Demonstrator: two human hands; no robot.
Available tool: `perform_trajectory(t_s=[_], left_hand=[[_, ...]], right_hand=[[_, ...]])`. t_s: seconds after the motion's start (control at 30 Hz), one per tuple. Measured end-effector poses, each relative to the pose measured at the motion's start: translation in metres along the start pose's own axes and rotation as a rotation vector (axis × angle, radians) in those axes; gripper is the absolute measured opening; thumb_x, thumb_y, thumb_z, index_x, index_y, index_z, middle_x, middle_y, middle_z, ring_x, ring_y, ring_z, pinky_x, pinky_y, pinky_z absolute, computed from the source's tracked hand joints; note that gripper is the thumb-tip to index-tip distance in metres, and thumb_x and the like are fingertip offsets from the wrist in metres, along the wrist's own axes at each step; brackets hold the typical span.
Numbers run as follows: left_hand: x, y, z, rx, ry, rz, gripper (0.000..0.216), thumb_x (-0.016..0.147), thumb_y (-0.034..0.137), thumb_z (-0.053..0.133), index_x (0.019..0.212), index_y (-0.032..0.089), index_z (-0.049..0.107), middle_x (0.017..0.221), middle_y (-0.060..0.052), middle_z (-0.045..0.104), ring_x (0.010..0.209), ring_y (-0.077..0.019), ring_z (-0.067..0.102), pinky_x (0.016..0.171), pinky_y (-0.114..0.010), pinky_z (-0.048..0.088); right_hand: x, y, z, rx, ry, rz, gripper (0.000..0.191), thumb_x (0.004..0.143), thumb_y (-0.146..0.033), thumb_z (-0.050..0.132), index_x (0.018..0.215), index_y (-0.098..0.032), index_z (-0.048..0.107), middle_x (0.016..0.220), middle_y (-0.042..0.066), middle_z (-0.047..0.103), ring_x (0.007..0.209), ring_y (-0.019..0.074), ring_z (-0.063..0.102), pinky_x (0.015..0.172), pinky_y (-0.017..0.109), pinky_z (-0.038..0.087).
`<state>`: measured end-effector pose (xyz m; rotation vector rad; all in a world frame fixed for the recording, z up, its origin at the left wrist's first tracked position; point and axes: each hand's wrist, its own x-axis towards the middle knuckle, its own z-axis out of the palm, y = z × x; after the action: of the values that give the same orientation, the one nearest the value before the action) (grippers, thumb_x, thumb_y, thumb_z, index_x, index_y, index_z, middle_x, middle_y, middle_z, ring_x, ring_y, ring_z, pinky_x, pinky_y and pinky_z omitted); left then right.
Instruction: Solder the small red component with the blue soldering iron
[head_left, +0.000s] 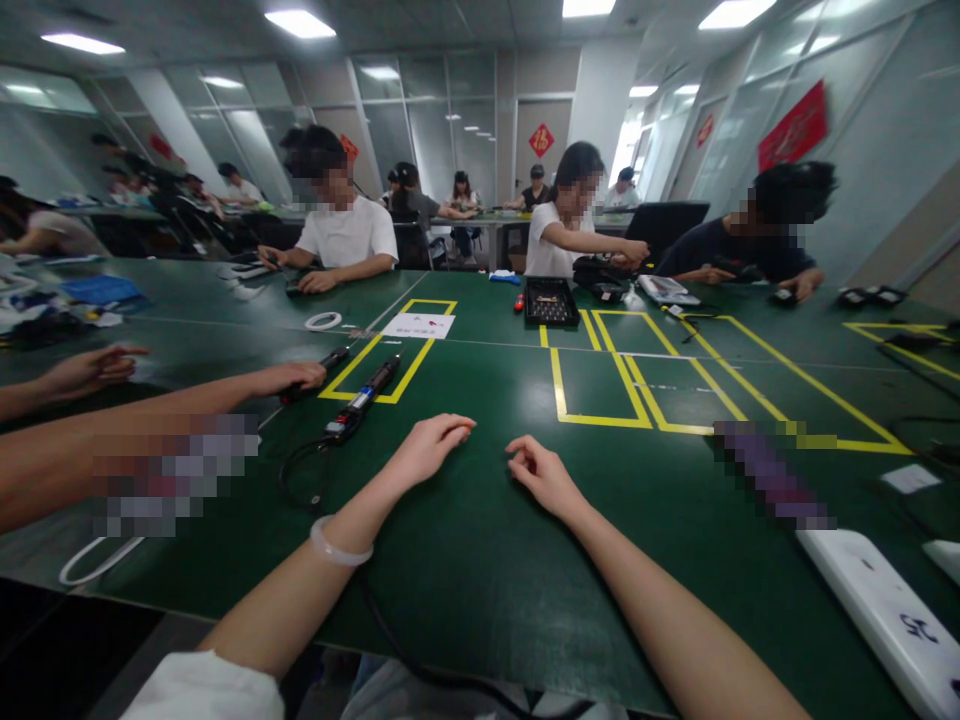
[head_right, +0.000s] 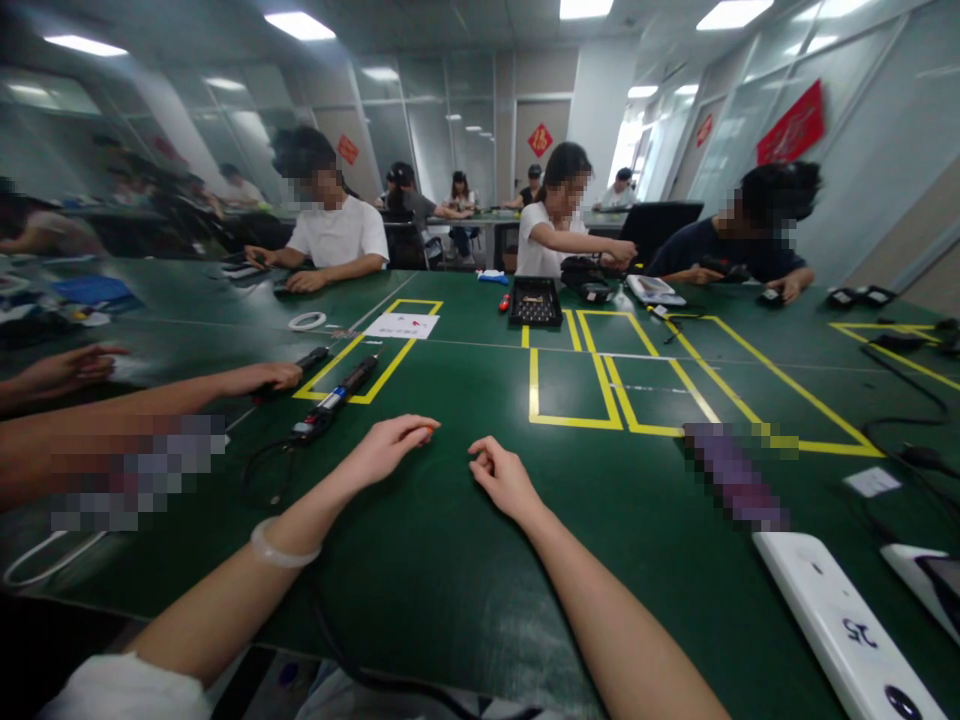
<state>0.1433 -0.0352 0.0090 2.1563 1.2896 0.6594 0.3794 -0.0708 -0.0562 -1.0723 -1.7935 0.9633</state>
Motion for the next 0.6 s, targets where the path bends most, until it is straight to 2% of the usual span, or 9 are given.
perform_trajectory(t_s=[0.1, 0.17, 0.4, 0.53, 0.6], left_hand=[[0.007, 0.027, 0.024, -0.213, -0.233, 0.046, 0.040, 0.088, 0.035, 0.049, 0.123, 0.018, 0.060, 0.093, -0.004, 0.068, 0.082, -0.0158, 0.061, 0.075, -0.026, 0.045], [0.009, 0.034, 0.034, -0.338, -0.282, 0.034, 0.046, 0.086, 0.034, 0.053, 0.129, 0.016, 0.055, 0.090, -0.004, 0.067, 0.079, -0.0148, 0.059, 0.072, -0.026, 0.043], [0.006, 0.022, 0.049, -0.565, -0.280, -0.065, 0.054, 0.084, 0.032, 0.057, 0.133, 0.012, 0.046, 0.077, 0.000, 0.060, 0.072, -0.0124, 0.054, 0.067, -0.025, 0.041], [0.005, 0.016, 0.051, -0.479, -0.256, -0.050, 0.048, 0.088, 0.035, 0.052, 0.131, 0.014, 0.048, 0.078, -0.001, 0.060, 0.073, -0.0130, 0.055, 0.070, -0.027, 0.043], [0.003, 0.018, 0.050, -0.392, -0.205, -0.011, 0.040, 0.090, 0.036, 0.048, 0.124, 0.017, 0.054, 0.086, -0.003, 0.062, 0.076, -0.0134, 0.057, 0.073, -0.028, 0.044]], right_hand=[[-0.001, -0.003, 0.000, 0.082, -0.037, -0.029, 0.027, 0.085, -0.028, 0.057, 0.110, -0.020, 0.050, 0.073, -0.004, 0.055, 0.059, 0.0104, 0.049, 0.058, 0.022, 0.039], [-0.001, -0.006, 0.000, 0.099, -0.057, -0.052, 0.026, 0.084, -0.030, 0.059, 0.107, -0.020, 0.051, 0.073, -0.004, 0.054, 0.059, 0.0103, 0.048, 0.058, 0.022, 0.039], [-0.002, -0.010, 0.001, 0.077, -0.041, -0.083, 0.017, 0.086, -0.031, 0.058, 0.098, -0.019, 0.053, 0.074, -0.003, 0.055, 0.059, 0.0102, 0.047, 0.058, 0.022, 0.038], [-0.001, -0.008, 0.000, 0.060, -0.033, -0.060, 0.017, 0.086, -0.034, 0.059, 0.093, -0.019, 0.054, 0.070, -0.003, 0.053, 0.059, 0.0105, 0.047, 0.057, 0.022, 0.038], [0.000, -0.004, 0.000, 0.078, 0.008, -0.021, 0.020, 0.085, -0.037, 0.060, 0.091, -0.019, 0.054, 0.070, -0.003, 0.053, 0.059, 0.0108, 0.048, 0.057, 0.022, 0.038]])
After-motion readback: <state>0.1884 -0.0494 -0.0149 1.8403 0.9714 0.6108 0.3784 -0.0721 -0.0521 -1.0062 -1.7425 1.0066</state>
